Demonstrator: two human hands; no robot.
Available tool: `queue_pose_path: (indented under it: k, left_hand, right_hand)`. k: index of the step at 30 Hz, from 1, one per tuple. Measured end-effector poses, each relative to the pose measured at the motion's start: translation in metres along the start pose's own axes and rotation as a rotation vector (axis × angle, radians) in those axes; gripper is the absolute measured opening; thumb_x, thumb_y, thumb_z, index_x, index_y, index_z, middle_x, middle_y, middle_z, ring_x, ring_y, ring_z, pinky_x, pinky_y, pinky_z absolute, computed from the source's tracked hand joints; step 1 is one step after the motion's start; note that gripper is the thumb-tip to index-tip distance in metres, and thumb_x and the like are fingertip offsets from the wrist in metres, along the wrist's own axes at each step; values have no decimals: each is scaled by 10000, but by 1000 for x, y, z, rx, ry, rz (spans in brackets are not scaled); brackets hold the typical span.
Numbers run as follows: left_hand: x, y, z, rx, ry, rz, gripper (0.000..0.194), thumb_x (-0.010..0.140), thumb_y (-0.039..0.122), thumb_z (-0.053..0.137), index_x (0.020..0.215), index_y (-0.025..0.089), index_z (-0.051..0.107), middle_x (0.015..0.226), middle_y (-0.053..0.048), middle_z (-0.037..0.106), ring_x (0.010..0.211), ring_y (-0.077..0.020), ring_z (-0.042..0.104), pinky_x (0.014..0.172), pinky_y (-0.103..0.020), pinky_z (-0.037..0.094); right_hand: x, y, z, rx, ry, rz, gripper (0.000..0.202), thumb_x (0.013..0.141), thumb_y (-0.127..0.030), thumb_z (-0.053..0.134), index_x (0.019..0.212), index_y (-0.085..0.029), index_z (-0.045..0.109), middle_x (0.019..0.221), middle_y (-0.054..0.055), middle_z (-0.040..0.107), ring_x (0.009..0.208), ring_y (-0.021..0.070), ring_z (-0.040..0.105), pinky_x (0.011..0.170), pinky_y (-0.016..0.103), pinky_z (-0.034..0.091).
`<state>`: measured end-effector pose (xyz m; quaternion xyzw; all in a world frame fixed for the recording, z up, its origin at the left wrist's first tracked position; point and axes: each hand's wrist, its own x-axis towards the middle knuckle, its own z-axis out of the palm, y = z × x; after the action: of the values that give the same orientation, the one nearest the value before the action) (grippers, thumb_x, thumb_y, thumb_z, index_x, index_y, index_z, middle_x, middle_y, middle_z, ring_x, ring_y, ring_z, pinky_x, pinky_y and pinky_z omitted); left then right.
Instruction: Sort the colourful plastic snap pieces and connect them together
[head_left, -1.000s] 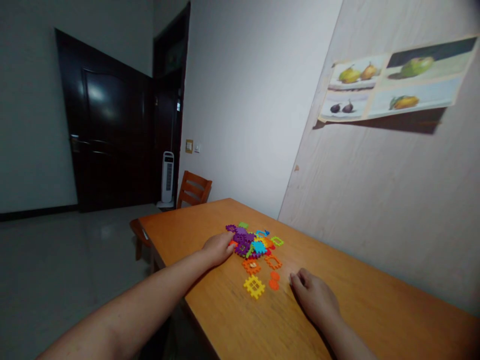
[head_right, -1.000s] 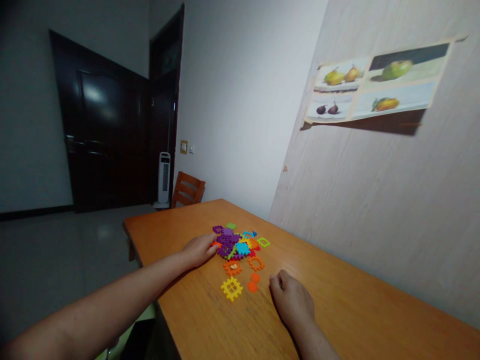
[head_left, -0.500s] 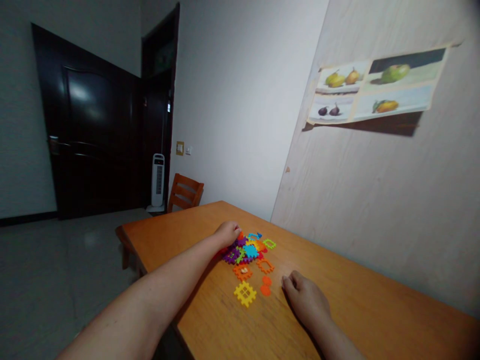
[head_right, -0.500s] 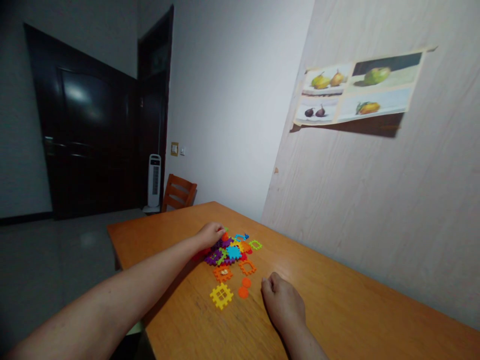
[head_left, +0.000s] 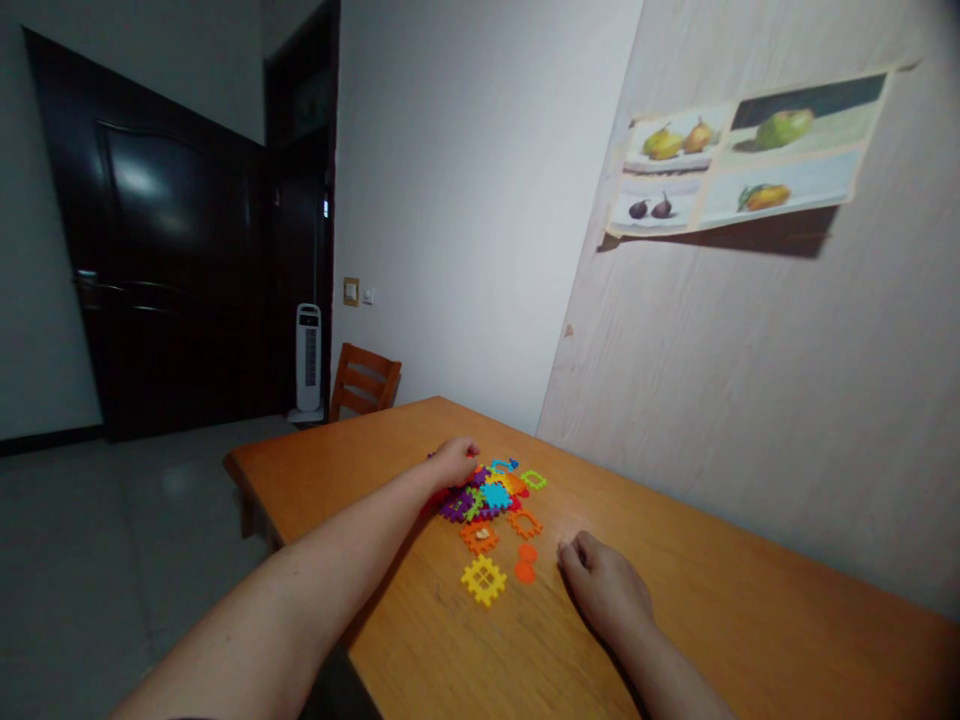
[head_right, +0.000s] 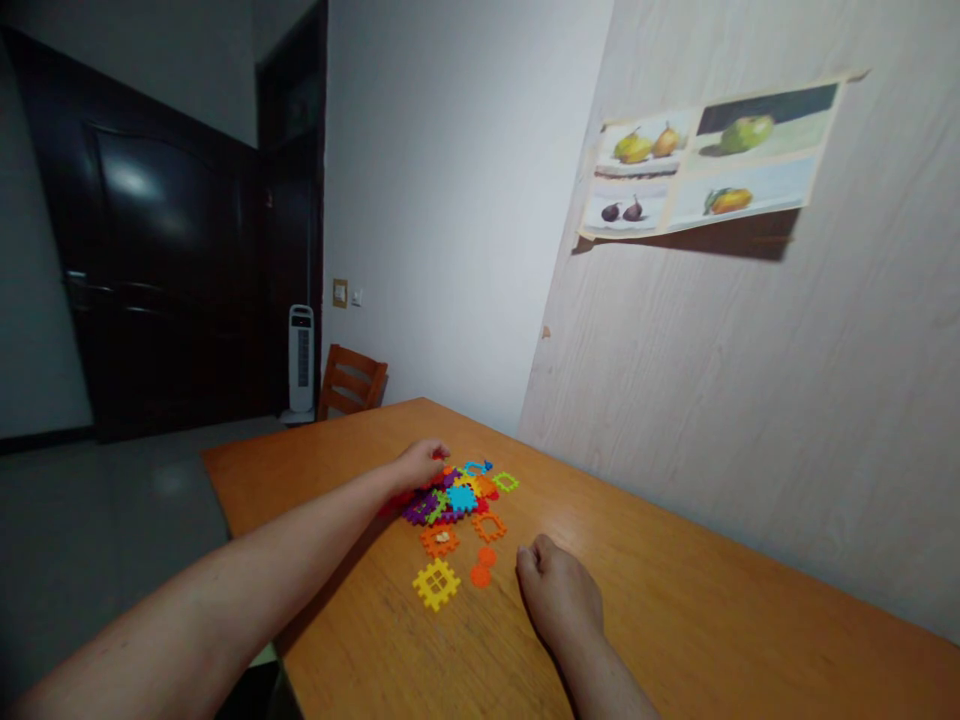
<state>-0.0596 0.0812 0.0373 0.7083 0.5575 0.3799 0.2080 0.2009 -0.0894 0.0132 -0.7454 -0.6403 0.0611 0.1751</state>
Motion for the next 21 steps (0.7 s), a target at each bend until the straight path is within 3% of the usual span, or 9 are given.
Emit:
queue_pose_path:
  k: [5,9,14,19,21]
  left_hand:
    - [-7,22,2,-161,-63,14,336,650,133,647,974,189,712,939,-48,733,852,-189,657,731,-260,509]
    - [-8,31,2,-290,-78,21,275,675,129,611,925,186,709,954,-36,738,901,-172,665,763,-244,520]
    - [-11,32,0,-373,84,-46,111,739,216,569,813,174,641,740,-20,660,705,-148,608,672,-257,490]
    - [-30,37,-4,-487,294,-101,135,789,301,513,743,189,574,707,-18,605,657,-137,560,629,-253,445]
    - [-41,42,-1,-574,321,-102,137,770,313,541,718,190,568,686,-8,591,639,-130,543,611,-242,425]
  right_hand:
    - [-2,0,-1,10,9,-11,383,965,-516,383,797,-250,603,804,43,726,783,194,648,575,273,270]
    - [-2,0,0,11,10,-12,392,964,-521,374,786,-249,594,800,43,724,769,193,645,570,278,263]
    - [0,2,1,13,11,-10,410,965,-539,366,789,-249,598,796,47,723,766,191,644,572,275,258]
    - [-1,1,-1,11,-2,-13,412,964,-535,366,795,-244,605,810,55,724,779,194,642,577,271,261]
    - [-1,1,-1,7,3,-26,403,965,-523,373,800,-240,607,825,61,726,788,195,639,583,269,266]
